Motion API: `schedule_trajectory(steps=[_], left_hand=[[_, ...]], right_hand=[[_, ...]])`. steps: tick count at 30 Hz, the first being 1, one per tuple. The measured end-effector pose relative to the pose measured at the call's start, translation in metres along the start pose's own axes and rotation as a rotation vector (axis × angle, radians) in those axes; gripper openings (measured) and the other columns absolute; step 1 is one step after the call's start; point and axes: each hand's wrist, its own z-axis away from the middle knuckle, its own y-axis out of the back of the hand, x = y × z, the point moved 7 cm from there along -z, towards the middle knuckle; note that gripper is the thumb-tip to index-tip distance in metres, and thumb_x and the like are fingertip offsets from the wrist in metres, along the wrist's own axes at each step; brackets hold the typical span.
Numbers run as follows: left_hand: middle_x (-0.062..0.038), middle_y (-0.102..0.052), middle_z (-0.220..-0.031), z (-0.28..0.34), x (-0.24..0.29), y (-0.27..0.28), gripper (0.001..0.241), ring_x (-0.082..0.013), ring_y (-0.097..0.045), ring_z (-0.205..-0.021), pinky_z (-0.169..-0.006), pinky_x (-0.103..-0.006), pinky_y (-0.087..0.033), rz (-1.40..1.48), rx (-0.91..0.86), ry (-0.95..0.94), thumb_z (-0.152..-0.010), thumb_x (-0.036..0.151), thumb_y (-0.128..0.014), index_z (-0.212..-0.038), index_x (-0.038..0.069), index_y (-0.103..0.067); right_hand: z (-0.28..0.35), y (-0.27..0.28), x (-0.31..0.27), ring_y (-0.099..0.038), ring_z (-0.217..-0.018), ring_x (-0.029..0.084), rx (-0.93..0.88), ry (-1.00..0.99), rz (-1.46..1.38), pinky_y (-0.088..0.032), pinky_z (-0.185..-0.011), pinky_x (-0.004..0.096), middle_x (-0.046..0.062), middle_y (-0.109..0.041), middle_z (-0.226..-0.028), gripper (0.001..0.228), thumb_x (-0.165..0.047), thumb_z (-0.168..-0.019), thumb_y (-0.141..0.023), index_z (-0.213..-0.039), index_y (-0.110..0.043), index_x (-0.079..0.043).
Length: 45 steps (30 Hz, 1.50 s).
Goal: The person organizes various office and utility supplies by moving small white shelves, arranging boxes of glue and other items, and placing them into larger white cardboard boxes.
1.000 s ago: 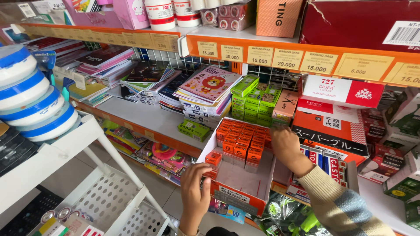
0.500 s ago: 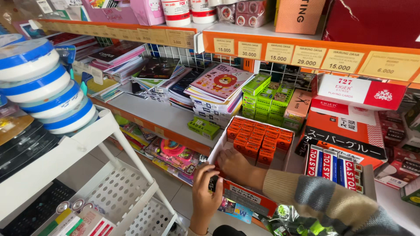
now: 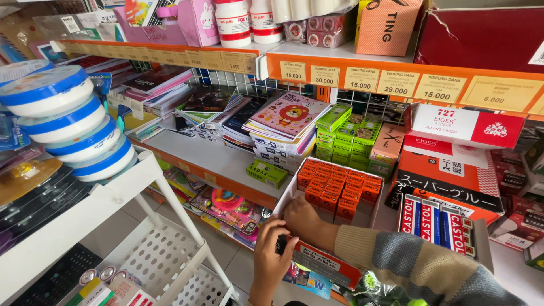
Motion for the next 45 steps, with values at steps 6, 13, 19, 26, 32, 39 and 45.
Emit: schedule_trajectory(steps=[6,13,19,26,32,39,45], left_hand=[[-0.009,-0.061,-0.107,0.001,-0.003,0.000,0.017,-0.0292,-0.057,-0.114,-0.099,-0.0428,-0.047,-0.004,0.003,0.001,-0.087,0.022,-0.067,-0.086,0.007,-0.060],[-0.011,-0.060,-0.109,0.000,0.001,0.002,0.017,-0.0303,-0.055,-0.118,-0.101,-0.0435,-0.046,0.009,-0.005,0.013,-0.087,0.021,-0.068,-0.086,0.006,-0.059],[-0.010,-0.060,-0.108,0.000,0.000,0.000,0.017,-0.0298,-0.055,-0.118,-0.102,-0.0437,-0.046,-0.005,-0.003,0.004,-0.086,0.020,-0.069,-0.086,0.006,-0.059],[-0.010,-0.060,-0.110,0.003,-0.002,-0.003,0.017,-0.0309,-0.051,-0.123,-0.103,-0.0466,-0.044,-0.032,-0.029,0.048,-0.090,0.023,-0.064,-0.090,0.007,-0.058],[-0.010,-0.062,-0.110,0.004,-0.001,-0.002,0.017,-0.0315,-0.051,-0.123,-0.103,-0.0467,-0.044,-0.050,-0.007,0.022,-0.089,0.022,-0.066,-0.089,0.007,-0.058],[-0.013,-0.047,-0.135,0.007,0.008,-0.003,0.022,-0.0377,-0.034,-0.137,-0.108,-0.0543,-0.034,-0.057,-0.045,0.074,-0.093,0.025,-0.058,-0.105,0.006,-0.056],[-0.014,-0.034,-0.151,0.011,0.007,-0.004,0.042,-0.0394,-0.023,-0.143,-0.111,-0.0581,-0.027,-0.107,-0.079,0.099,-0.095,0.030,-0.055,-0.127,0.004,-0.051]], right_hand=[[-0.005,0.072,0.036,-0.058,-0.066,0.024,-0.100,0.053,-0.123,-0.047,-0.074,0.041,0.010,-0.062,-0.074,0.029,-0.036,-0.082,-0.055,-0.077,-0.065,-0.009],[-0.007,0.080,0.101,-0.061,-0.091,0.035,-0.004,-0.196,-0.351,-0.045,-0.089,0.046,0.019,-0.058,-0.103,0.049,-0.044,-0.083,-0.055,-0.106,-0.053,0.000],[0.000,0.034,0.112,-0.046,-0.115,0.033,-0.184,-0.372,-0.351,-0.032,-0.106,0.047,0.016,-0.053,-0.121,0.066,-0.051,-0.090,-0.045,-0.131,-0.046,0.000],[0.005,0.051,0.099,-0.043,-0.126,0.040,-0.082,-0.396,-0.365,-0.036,-0.104,0.052,0.024,-0.046,-0.136,0.073,-0.054,-0.098,-0.025,-0.143,-0.032,0.003],[0.008,0.009,0.090,-0.028,-0.140,0.036,-0.014,-0.271,-0.096,-0.026,-0.111,0.051,0.020,-0.029,-0.151,0.074,-0.058,-0.097,-0.021,-0.151,-0.018,-0.008],[0.010,0.018,0.094,-0.033,-0.137,0.039,-0.070,-0.196,-0.062,-0.033,-0.107,0.051,0.023,-0.030,-0.150,0.072,-0.056,-0.097,-0.026,-0.150,-0.020,-0.008],[0.011,0.037,0.103,-0.032,-0.137,0.039,-0.049,-0.246,-0.249,-0.031,-0.108,0.051,0.022,-0.034,-0.148,0.086,-0.069,-0.091,-0.033,-0.146,-0.028,-0.003]])
